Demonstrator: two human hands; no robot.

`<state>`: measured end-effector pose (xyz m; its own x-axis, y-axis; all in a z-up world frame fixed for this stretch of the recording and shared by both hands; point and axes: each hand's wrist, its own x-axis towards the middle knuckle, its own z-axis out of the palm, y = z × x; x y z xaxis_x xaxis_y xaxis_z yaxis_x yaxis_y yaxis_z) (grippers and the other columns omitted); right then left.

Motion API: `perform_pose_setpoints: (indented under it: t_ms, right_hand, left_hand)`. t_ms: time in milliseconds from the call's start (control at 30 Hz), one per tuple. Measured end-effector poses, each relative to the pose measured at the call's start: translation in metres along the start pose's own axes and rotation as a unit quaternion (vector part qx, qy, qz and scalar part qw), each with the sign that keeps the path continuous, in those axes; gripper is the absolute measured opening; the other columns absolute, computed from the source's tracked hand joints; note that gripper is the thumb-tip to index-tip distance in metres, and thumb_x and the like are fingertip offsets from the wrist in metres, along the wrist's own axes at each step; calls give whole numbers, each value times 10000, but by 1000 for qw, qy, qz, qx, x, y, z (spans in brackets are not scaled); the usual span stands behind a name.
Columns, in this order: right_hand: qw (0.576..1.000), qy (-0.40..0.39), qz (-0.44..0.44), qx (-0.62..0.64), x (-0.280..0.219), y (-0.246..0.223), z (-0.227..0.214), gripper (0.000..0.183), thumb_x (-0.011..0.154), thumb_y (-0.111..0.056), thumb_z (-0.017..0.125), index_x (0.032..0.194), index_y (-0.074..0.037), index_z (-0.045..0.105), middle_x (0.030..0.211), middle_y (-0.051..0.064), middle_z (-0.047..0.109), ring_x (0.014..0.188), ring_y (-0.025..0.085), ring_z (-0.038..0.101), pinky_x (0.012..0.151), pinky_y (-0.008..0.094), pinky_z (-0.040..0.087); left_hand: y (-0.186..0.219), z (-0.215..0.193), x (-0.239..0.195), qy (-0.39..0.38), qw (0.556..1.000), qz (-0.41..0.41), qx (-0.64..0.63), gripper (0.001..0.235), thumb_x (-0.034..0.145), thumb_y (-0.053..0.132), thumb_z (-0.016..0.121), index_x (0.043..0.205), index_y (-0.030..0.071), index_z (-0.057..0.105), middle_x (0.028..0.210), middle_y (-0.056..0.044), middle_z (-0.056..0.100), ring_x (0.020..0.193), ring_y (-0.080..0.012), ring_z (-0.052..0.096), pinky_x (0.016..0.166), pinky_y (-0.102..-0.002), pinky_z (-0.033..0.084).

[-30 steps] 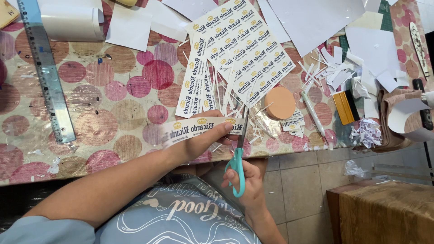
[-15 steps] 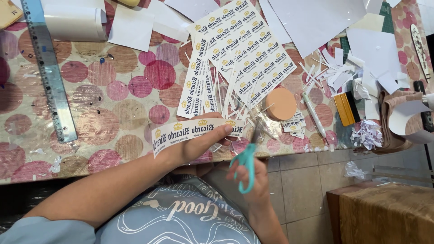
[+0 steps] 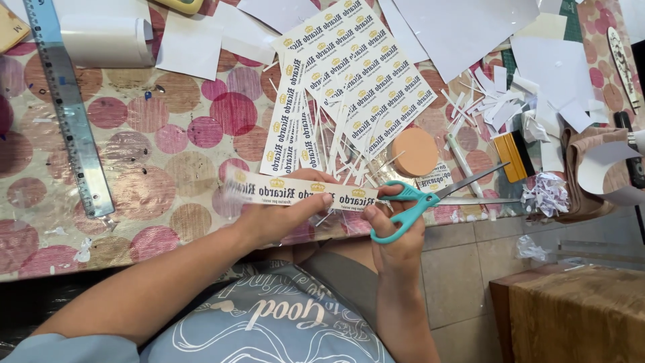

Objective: Cutting thin strips of printed labels from a sheet using scissors

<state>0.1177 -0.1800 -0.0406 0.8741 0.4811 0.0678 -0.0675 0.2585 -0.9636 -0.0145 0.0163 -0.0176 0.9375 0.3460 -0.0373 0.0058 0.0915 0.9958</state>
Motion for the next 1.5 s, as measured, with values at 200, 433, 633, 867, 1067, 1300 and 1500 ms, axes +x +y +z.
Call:
perform_pose_setpoints:
  t_ms: [200,433,633,867,1067,1300,1500]
  right_hand:
    - [1000,-6,-5,-27,-19,-3,-5,470,839,-85,807,1176,67,516,1036,188,639,749,182,716,688,295,645]
    - [978,-145,118,-98,-72,27,-74,471,890,-390,765,1068,39,692,960,132,764,743,242,787,559,207,538]
    - [946,-144,181,-226,-82,6,-53,597,807,-627,701,841,-31,715,695,77,721,627,141,726,557,255,532]
    - [963,-59,190,-180,-76,26,-87,436,828,-468,746,785,-39,684,680,79,702,519,196,714,421,260,449]
    - [962,-28,218,-165,-70,19,-97,414,849,-439,721,752,-39,681,621,88,673,518,187,680,433,274,431]
    - [983,4,147,-112,-65,28,-105,383,877,-339,766,662,-28,706,445,174,664,342,132,514,365,210,424]
    - [983,18,148,-112,-61,25,-108,391,877,-345,772,652,-33,703,435,170,654,341,131,514,361,218,422]
  left_hand:
    - [8,3,5,25,1000,2,-3,315,901,296,716,981,-9,722,1131,-273,729,924,-351,751,844,-432,598]
    - [17,27,18,93,988,-122,-21,300,881,360,656,1042,112,702,722,-40,710,695,-142,689,686,-286,524]
    - [5,58,32,56,998,-11,38,267,958,396,608,1004,147,692,808,17,668,788,-127,636,778,-271,498]
    - [-14,98,54,-43,990,-54,-124,242,977,320,618,980,85,675,863,-54,717,792,-129,689,742,-258,597]
    - [-15,117,67,-58,985,-94,-129,274,968,305,608,997,42,681,944,-116,766,870,-176,758,786,-275,652]
    - [-18,138,84,-37,974,-145,-173,266,932,211,742,957,-40,660,840,-228,765,748,-191,773,719,-288,661]
    - [-21,145,93,-56,975,-152,-154,261,953,229,717,979,-22,652,855,-207,764,746,-166,766,747,-279,662]
